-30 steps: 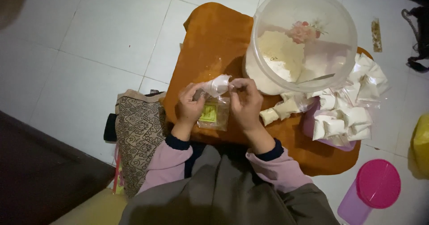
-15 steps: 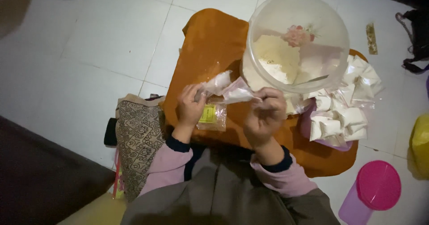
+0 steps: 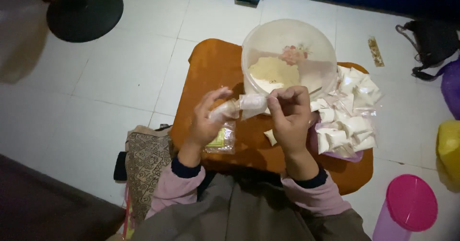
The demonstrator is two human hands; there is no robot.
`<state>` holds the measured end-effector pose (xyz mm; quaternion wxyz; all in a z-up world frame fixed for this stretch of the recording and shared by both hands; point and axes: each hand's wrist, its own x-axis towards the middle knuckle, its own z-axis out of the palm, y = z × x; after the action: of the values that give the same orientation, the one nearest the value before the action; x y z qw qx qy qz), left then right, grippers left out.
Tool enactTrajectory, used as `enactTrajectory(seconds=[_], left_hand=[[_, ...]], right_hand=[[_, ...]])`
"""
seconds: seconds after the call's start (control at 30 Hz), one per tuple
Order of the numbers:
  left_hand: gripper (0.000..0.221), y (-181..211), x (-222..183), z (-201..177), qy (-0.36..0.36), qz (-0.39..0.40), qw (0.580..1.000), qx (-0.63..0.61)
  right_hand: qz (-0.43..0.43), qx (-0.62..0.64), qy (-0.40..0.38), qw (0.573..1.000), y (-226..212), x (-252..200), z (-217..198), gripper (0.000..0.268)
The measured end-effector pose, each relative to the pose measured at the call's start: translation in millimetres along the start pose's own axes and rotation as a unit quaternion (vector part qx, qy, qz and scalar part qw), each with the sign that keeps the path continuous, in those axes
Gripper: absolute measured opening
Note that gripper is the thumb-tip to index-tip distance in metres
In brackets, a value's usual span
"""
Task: Scooping white powder from a large bowl into small plastic bags and tying them closed for packaging.
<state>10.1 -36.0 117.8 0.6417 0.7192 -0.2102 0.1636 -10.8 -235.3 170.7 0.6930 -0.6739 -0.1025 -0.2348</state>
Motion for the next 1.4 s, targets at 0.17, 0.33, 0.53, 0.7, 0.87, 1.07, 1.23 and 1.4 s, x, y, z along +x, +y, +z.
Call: enactTrajectory(seconds=[0.17,0.33,0.53,0.7,0.87,1.07,1.23,1.4], left_hand=[[0.056,21,5,25,-0.029,-0.011,1.0,0.003],[0.036,17,3,42,0.007,-0.058,0.997,-0.049],[0.015,13,-10,46,0.082,-0.138,0.958,-0.237],[0.011,39,0,50,0.112,-0.148,0.95,-0.25],[0.013,25,-10,57,0.116,-0.163,0.952,-0.232],[0.016,22,-5,44,0.139,-0.142,0.97,-0.142],[0.02,-54,-28,26,0.074,-0.256,0.963,0.028],[0.034,-54,-38,23,0.015,-0.267,0.944,0.195]], right_hand=[[0.023,0.03,-0.009,0.999,5,-4,3,0.028],[0.024,0.026,-0.008,0.999,-5,-3,-2,0.026],[0.065,-0.044,-0.107,0.991,-8,-18,-16,0.033],[0.073,-0.029,-0.134,0.988,-5,-26,-28,0.049],[0.028,-0.09,-0.086,0.992,-11,-23,-34,0.019],[-0.04,-0.093,0.01,0.995,-25,-11,-52,0.008],[-0.022,-0.116,0.04,0.992,-56,-7,-53,0.009],[-0.003,-0.179,-0.034,0.983,-37,-15,-62,0.015]])
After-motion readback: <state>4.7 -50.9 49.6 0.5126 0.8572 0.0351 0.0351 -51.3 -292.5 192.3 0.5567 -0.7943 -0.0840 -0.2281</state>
